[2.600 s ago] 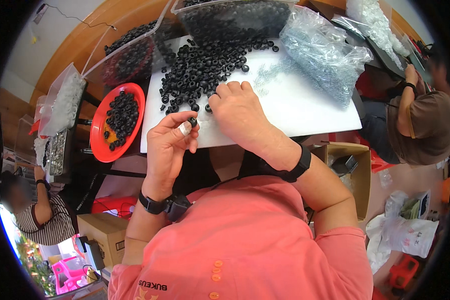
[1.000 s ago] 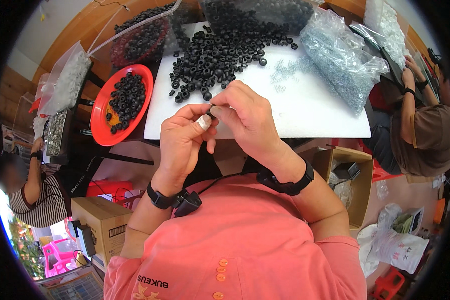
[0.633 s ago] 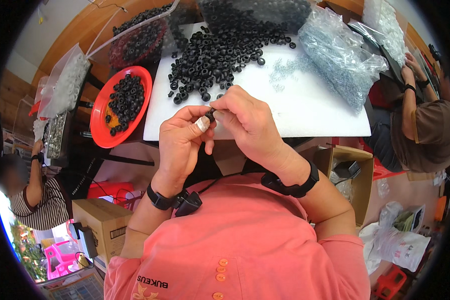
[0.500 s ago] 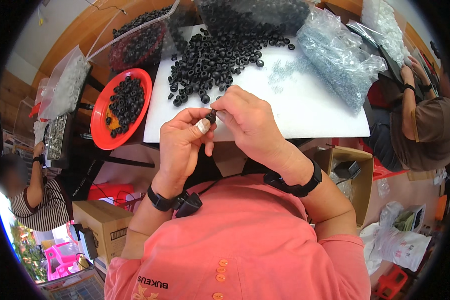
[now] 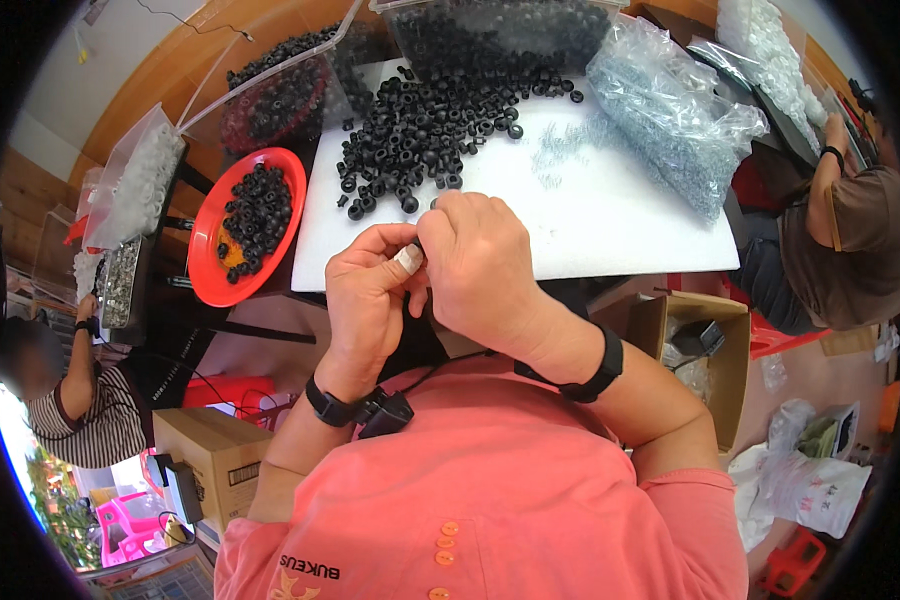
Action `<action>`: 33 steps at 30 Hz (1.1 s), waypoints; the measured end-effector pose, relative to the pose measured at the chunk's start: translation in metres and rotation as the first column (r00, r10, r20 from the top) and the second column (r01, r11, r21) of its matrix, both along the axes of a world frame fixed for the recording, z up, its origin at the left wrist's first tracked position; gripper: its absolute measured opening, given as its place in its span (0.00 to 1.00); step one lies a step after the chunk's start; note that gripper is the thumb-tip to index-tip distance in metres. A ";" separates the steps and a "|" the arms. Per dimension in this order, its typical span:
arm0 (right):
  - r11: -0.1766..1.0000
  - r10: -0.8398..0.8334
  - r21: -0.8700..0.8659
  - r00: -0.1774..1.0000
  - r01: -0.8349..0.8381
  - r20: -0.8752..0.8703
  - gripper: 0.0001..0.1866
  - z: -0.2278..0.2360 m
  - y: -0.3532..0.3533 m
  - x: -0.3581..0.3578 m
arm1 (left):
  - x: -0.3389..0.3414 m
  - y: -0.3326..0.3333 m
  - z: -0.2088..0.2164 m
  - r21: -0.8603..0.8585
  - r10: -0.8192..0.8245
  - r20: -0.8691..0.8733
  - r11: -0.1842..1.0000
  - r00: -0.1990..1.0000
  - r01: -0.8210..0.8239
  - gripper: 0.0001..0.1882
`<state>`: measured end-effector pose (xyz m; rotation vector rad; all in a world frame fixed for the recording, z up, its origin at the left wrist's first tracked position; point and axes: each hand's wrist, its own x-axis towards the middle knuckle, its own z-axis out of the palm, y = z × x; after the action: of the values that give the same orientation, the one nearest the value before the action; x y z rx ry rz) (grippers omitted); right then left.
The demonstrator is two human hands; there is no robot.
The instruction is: Assembling small black components and white plastic strips into final pieces at a workstation.
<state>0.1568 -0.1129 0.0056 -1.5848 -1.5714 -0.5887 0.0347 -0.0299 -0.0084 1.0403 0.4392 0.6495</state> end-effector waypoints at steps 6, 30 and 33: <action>0.997 0.052 0.057 0.998 -0.050 -0.026 0.15 -0.003 0.005 0.000 | 0.000 0.000 0.000 -0.048 0.033 0.013 0.998 0.999 -0.033 0.07; 0.993 0.029 0.118 0.977 -0.004 -0.209 0.15 -0.024 0.002 -0.004 | 0.006 -0.009 0.014 0.107 0.060 -0.052 0.993 0.997 -0.054 0.07; 0.995 0.047 0.092 0.985 -0.032 -0.168 0.15 -0.022 -0.002 0.006 | 0.000 -0.007 0.019 0.109 -0.016 -0.115 0.994 0.993 0.029 0.07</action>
<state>0.1625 -0.1152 -0.0160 -1.4929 -1.4271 -0.4816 0.0343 -0.0369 0.0105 1.1900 0.4949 0.6016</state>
